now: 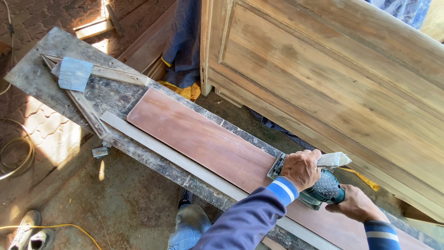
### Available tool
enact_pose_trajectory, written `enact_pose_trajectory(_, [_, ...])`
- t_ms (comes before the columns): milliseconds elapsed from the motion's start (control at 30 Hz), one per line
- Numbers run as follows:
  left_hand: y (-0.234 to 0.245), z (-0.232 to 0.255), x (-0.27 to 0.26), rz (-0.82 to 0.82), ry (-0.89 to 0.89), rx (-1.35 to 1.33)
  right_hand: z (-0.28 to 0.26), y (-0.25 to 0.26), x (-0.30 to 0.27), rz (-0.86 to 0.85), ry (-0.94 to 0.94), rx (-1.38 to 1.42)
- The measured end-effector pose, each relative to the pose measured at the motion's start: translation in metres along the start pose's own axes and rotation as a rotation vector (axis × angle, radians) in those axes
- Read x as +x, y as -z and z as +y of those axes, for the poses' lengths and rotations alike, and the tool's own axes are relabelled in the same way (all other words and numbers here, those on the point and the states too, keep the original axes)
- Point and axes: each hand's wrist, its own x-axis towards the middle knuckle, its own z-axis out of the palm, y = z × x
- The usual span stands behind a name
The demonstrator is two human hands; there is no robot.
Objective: The person is sanding a long wooden plank, first manually using pieces of sandpaper and later using an electric orbital sander.
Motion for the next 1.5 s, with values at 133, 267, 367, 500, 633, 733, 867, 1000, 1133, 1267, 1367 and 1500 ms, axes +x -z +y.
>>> enact_pose_trajectory(133, [0.013,-0.016,0.004,0.019,0.018,-0.006,-0.026,0.002,0.003,0.015,0.062,-0.004])
enact_pose_trajectory(267, [0.038,-0.034,0.010,0.031,0.041,-0.015,-0.058,0.003,0.009,0.035,0.107,-0.031])
enact_pose_trajectory(367, [0.061,-0.049,0.017,0.038,0.055,-0.018,-0.083,0.004,0.015,0.034,0.107,-0.042])
enact_pose_trajectory(500, [0.080,-0.073,0.022,0.051,0.079,-0.022,-0.119,0.004,0.017,0.033,0.168,-0.061])
enact_pose_trajectory(633, [0.117,-0.090,0.031,0.051,0.107,-0.019,-0.157,0.004,0.022,0.057,0.201,-0.091])
enact_pose_trajectory(733, [0.135,-0.108,0.037,0.050,0.121,-0.010,-0.187,0.005,0.023,0.060,0.204,-0.092])
enact_pose_trajectory(867, [0.155,-0.136,0.045,0.074,0.123,0.016,-0.222,0.005,0.031,0.075,0.248,-0.086])
enact_pose_trajectory(1000, [0.182,-0.158,0.054,0.082,0.143,0.034,-0.265,0.008,0.031,0.049,0.257,-0.086])
enact_pose_trajectory(1133, [0.205,-0.188,0.061,0.107,0.166,0.049,-0.303,0.007,0.039,0.060,0.265,-0.097])
enact_pose_trajectory(1267, [0.233,-0.217,0.070,0.126,0.188,0.065,-0.343,0.005,0.049,0.061,0.277,-0.118])
enact_pose_trajectory(1367, [0.258,-0.239,0.075,0.149,0.201,0.073,-0.370,0.000,0.059,0.104,0.377,-0.123])
enact_pose_trajectory(1500, [0.286,-0.269,0.083,0.160,0.208,0.081,-0.414,0.000,0.064,0.101,0.376,-0.129])
